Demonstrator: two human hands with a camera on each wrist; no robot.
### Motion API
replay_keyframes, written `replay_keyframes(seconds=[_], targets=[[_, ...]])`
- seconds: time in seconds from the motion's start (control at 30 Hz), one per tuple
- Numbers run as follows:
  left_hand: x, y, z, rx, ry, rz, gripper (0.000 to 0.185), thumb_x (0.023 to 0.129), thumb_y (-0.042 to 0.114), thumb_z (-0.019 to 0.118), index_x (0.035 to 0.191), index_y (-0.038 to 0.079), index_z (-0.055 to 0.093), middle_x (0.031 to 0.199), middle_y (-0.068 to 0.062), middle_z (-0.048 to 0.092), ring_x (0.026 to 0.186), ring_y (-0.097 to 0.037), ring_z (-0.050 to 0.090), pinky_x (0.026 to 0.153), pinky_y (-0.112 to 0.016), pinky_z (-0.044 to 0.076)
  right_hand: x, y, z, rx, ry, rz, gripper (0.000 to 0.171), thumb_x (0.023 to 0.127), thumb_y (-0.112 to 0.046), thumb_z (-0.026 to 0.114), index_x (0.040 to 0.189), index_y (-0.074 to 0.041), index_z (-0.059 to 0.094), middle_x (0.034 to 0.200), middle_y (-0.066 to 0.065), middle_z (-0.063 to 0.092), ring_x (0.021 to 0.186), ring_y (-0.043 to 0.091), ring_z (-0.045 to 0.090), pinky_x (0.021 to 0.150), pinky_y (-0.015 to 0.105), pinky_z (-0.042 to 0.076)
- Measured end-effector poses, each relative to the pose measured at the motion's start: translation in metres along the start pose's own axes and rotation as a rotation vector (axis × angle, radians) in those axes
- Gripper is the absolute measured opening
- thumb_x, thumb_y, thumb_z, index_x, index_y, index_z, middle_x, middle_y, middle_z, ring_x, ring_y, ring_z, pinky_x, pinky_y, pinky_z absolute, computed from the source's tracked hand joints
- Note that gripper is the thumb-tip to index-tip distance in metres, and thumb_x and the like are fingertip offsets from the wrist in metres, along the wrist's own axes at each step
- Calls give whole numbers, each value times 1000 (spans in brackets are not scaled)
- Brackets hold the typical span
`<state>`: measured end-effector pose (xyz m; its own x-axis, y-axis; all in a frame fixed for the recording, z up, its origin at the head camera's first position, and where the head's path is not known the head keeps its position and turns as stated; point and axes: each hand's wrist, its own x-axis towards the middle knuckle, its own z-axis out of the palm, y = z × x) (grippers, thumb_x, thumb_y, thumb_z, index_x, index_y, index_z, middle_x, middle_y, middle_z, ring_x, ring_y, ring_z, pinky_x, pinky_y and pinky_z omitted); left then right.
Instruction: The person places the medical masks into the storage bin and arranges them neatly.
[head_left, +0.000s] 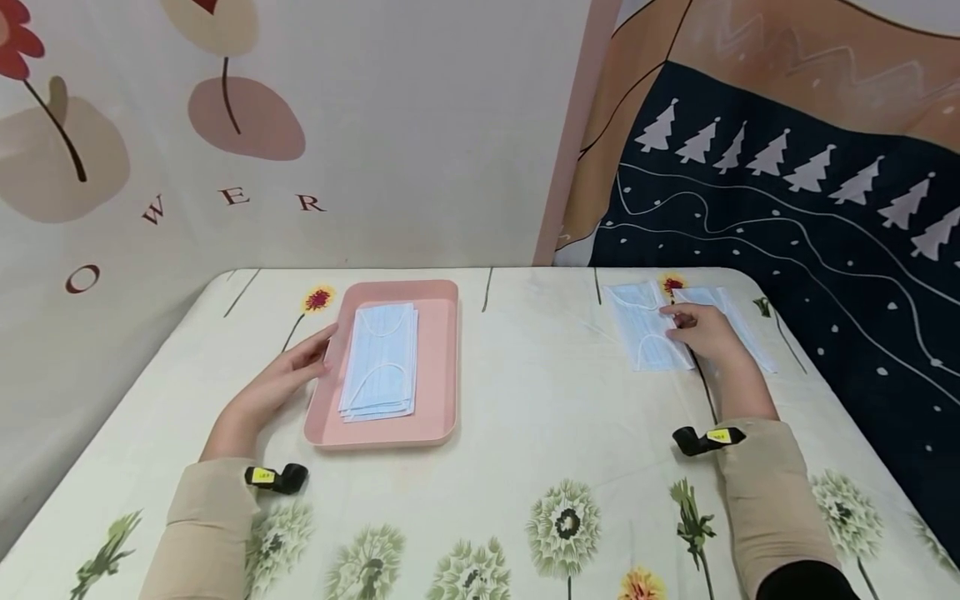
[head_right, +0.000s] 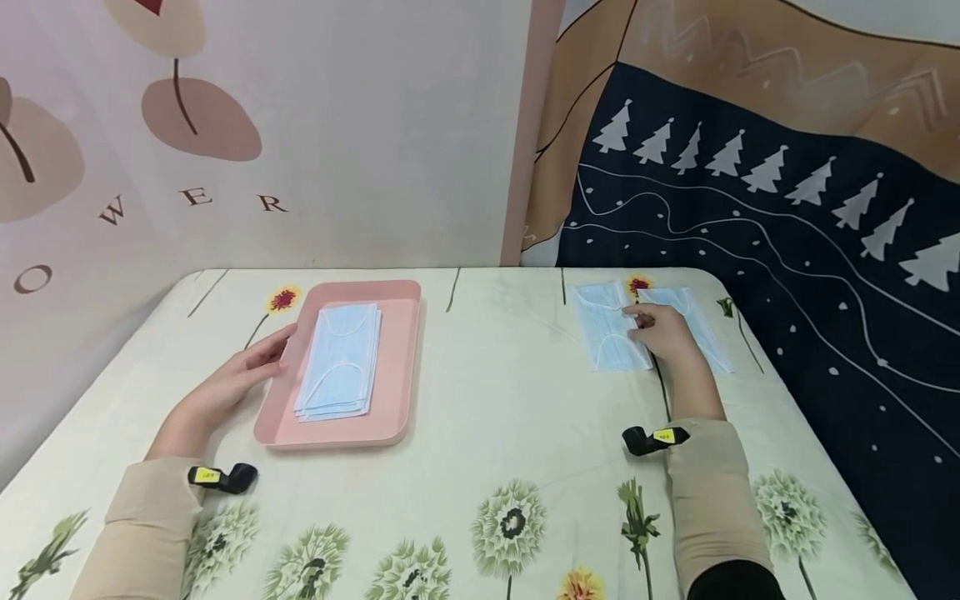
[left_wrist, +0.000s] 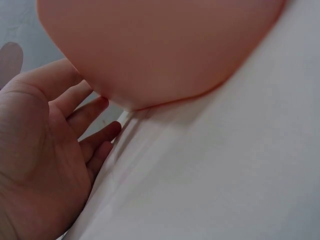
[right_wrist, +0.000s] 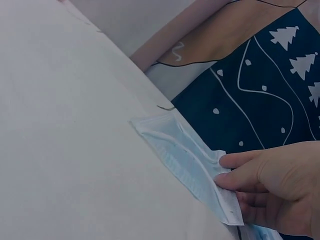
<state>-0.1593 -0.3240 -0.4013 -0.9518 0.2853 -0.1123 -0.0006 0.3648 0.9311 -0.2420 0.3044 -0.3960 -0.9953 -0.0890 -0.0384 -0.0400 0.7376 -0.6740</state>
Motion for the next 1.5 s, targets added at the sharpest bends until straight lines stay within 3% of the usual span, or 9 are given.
replay_keyframes(seconds=[0.23, 0.43, 0.53, 0.63, 0.73, 0.87, 1.1, 1.47, 1.5], targets=[[0, 0, 0, -1, 3, 1, 67, 99, 22, 55, 154, 16, 19, 158, -14, 14, 143, -34, 11, 90, -1, 27, -1, -5, -5, 19, -88, 73, 42, 93, -1, 58, 134, 4, 50, 113, 21, 46, 83, 28, 49, 60, 29, 48], [0, 0, 0, 6, 5, -4, 67, 99, 23, 56, 154, 17, 20, 158, -13, 15, 143, -33, 11, 93, -3, 27, 0, -8, -8, 13, -118, 80, 46, 94, -4, 58, 138, 2, 47, 129, 28, 43, 69, 24, 56, 61, 30, 47], [0, 0, 0, 10, 5, -12, 67, 99, 24, 56, 155, 18, 20, 158, -13, 15, 143, -33, 11, 108, -20, 22, -1, -12, -10, 20, -96, 75, 47, 94, -5, 59, 139, 1, 47, 133, 30, 42, 75, 24, 58, 65, 29, 47], [0, 1, 0, 17, 5, -15, 67, 99, 25, 56, 155, 19, 19, 158, -12, 15, 143, -32, 11, 113, -38, 16, -2, -18, -10, 52, -62, 67, 49, 93, -6, 59, 140, 1, 46, 135, 29, 42, 84, 25, 58, 68, 27, 48], [0, 0, 0, 16, 4, -6, 67, 99, 24, 55, 155, 19, 19, 158, -12, 15, 143, -33, 12, 110, -23, 21, -3, -24, -8, 95, -30, 62, 50, 93, -5, 59, 140, 1, 46, 137, 27, 42, 87, 26, 57, 68, 24, 49], [0, 1, 0, 4, -1, 6, 67, 99, 23, 55, 155, 17, 19, 157, -14, 15, 142, -34, 12, 91, -2, 27, -4, -33, -6, 146, 21, 46, 50, 92, -3, 60, 140, 1, 46, 138, 27, 41, 87, 21, 57, 66, 18, 48], [0, 1, -1, 25, 3, -19, 68, 98, 25, 56, 155, 20, 19, 158, -10, 15, 143, -31, 12, 105, -16, 24, -8, -47, -2, 239, 103, 4, 51, 91, 0, 60, 140, 1, 46, 140, 24, 42, 73, -1, 56, 65, 18, 50], [0, 0, -1, 16, 1, -13, 68, 98, 24, 56, 155, 20, 18, 158, -11, 14, 143, -32, 11, 97, -6, 26, -8, -60, 5, 441, 175, -2, 55, 90, 3, 61, 142, -4, 45, 138, 19, 38, 69, 1, 59, 66, 20, 53], [0, 0, -1, 14, 0, -10, 68, 98, 24, 56, 155, 20, 18, 158, -11, 14, 143, -32, 11, 90, -1, 27, -8, -61, 5, 453, 177, -3, 55, 90, 4, 62, 142, -4, 45, 138, 19, 38, 70, 1, 59, 66, 19, 52]])
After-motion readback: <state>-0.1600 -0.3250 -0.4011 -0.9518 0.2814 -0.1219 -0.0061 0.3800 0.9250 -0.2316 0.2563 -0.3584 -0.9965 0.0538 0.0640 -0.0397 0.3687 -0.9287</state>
